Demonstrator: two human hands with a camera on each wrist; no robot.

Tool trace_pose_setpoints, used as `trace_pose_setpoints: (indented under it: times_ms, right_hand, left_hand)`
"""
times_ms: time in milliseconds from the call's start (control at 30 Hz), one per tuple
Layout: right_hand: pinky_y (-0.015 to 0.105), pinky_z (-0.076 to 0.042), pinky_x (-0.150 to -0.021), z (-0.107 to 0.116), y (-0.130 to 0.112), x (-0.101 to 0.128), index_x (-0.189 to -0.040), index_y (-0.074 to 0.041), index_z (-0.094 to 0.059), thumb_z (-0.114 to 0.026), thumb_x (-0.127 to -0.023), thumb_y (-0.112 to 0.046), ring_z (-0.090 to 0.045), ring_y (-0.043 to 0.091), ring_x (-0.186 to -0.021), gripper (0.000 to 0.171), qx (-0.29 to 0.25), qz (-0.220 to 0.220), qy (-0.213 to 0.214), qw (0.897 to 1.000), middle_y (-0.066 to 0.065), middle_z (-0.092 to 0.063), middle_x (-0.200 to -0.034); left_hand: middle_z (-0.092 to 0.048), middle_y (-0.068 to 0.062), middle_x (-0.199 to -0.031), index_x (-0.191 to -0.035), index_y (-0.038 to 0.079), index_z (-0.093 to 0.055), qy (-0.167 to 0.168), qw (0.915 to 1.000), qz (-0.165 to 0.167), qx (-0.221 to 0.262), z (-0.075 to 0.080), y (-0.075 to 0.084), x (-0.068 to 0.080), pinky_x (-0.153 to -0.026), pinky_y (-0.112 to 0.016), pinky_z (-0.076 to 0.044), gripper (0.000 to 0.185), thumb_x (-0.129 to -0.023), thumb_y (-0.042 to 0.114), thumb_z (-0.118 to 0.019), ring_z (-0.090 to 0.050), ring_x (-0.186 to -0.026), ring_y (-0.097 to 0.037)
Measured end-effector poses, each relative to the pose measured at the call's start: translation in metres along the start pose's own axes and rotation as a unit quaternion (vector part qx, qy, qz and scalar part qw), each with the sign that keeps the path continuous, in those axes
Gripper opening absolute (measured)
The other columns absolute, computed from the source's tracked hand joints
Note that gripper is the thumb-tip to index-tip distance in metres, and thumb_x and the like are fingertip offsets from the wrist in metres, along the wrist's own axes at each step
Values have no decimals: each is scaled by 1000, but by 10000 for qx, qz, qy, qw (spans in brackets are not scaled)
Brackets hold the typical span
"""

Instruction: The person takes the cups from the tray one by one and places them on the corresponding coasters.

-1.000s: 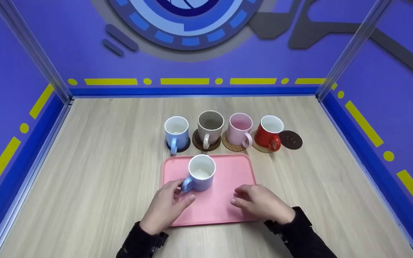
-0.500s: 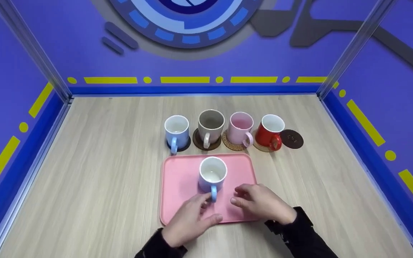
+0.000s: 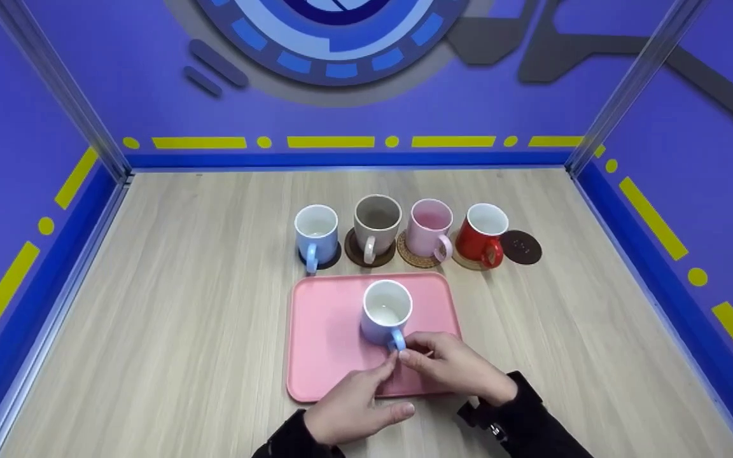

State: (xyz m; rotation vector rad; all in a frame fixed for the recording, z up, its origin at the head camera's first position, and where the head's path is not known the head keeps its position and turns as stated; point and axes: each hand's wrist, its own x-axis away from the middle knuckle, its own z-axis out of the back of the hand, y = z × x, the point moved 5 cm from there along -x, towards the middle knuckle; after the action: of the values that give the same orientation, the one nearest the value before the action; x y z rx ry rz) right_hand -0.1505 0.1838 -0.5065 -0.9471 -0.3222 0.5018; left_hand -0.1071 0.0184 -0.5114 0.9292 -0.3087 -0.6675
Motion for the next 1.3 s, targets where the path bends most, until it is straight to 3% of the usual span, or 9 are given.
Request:
trace_pose_setpoints:
  times_ms: [167, 233, 300, 433, 533, 633, 833, 1133, 1300]
  right_hand:
    - [20, -52, -70, -6, 2, -3, -97, -17, -71, -63, -97, -30, -60, 2, -77, 15, 98, -51, 268, 9996, 2, -72, -87]
    - [19, -50, -64, -7, 3, -4, -92, -16, -70, -64, -96, -27, -56, 2, -71, 13, 194, -95, 398, 9990, -2, -68, -80]
    - [19, -46, -58, -8, 3, -5, -89, -17, -68, -64, -96, -26, -50, 2, -65, 12, 245, -158, 486, 9984, -7, -60, -75]
    - [18, -43, -56, -9, 3, -6, -87, -18, -65, -63, -97, -25, -46, 0, -63, 12, 206, -226, 487, 9983, -10, -55, -73]
    - [19, -44, -57, -6, 6, -6, -87, -16, -65, -62, -97, -25, -47, 0, -63, 14, 101, -265, 448, 9986, -4, -59, -74]
    - [19, -43, -57, 1, 12, -5, -85, -11, -65, -59, -99, -27, -48, 1, -62, 21, -38, -393, 518, 9979, 4, -62, -74]
    - [21, -46, -59, 17, 26, -4, -87, -4, -66, -54, -101, -29, -54, 7, -64, 32, -496, -906, 689, 9923, 7, -61, -79]
    - [45, -58, -60, 21, 25, -1, -89, 5, -62, -53, -102, -33, -66, 35, -66, 41, -675, -1164, 505, 9896, 17, -62, -77]
    - [44, -59, -66, 19, 29, 1, -93, 6, -61, -48, -104, -36, -66, 33, -74, 45, -972, -1321, 247, 9861, 18, -64, -82]
  left_hand:
    - [-72, -16, -111, -145, 4, -48, 141, 9994, 33, 315, 21, -4, 4, -86, -25, -55, 66, -95, 46, -61, -66, -86, -8]
    - [-72, -14, -105, -140, 6, -54, 454, 9981, 205, 367, 37, -9, 6, -79, -22, -55, 59, -96, 44, -61, -63, -77, -7]
    - [-71, -11, -116, -136, 7, -58, 1024, 9933, 506, 167, 57, -18, 10, -78, -24, -56, 53, -96, 41, -61, -66, -86, -9]
    - [-68, -12, -120, -131, 6, -60, 2261, 9600, 1451, -793, 93, -40, 23, -82, -34, -57, 49, -93, 36, -66, -67, -90, -18]
    - [-66, -16, -122, -131, 3, -61, 2737, 9305, 2006, -1380, 108, -54, 31, -92, -45, -55, 51, -91, 33, -70, -67, -104, -30]
    - [-66, -19, -118, -130, -2, -60, 2783, 9209, 2224, -1583, 113, -63, 34, -94, -48, -53, 52, -91, 30, -71, -66, -109, -33]
    - [-66, -20, -113, -127, -4, -61, 2615, 9221, 2380, -1573, 108, -74, 33, -91, -48, -54, 51, -87, 23, -75, -66, -104, -33]
    - [-68, -21, -108, -119, -5, -65, 2524, 9208, 2409, -1742, 106, -83, 32, -90, -49, -53, 41, -83, 12, -76, -66, -103, -37]
    - [-69, -18, -100, -115, -4, -68, 2468, 9221, 2386, -1787, 107, -86, 31, -86, -48, -54, 35, -82, 8, -76, -67, -97, -35]
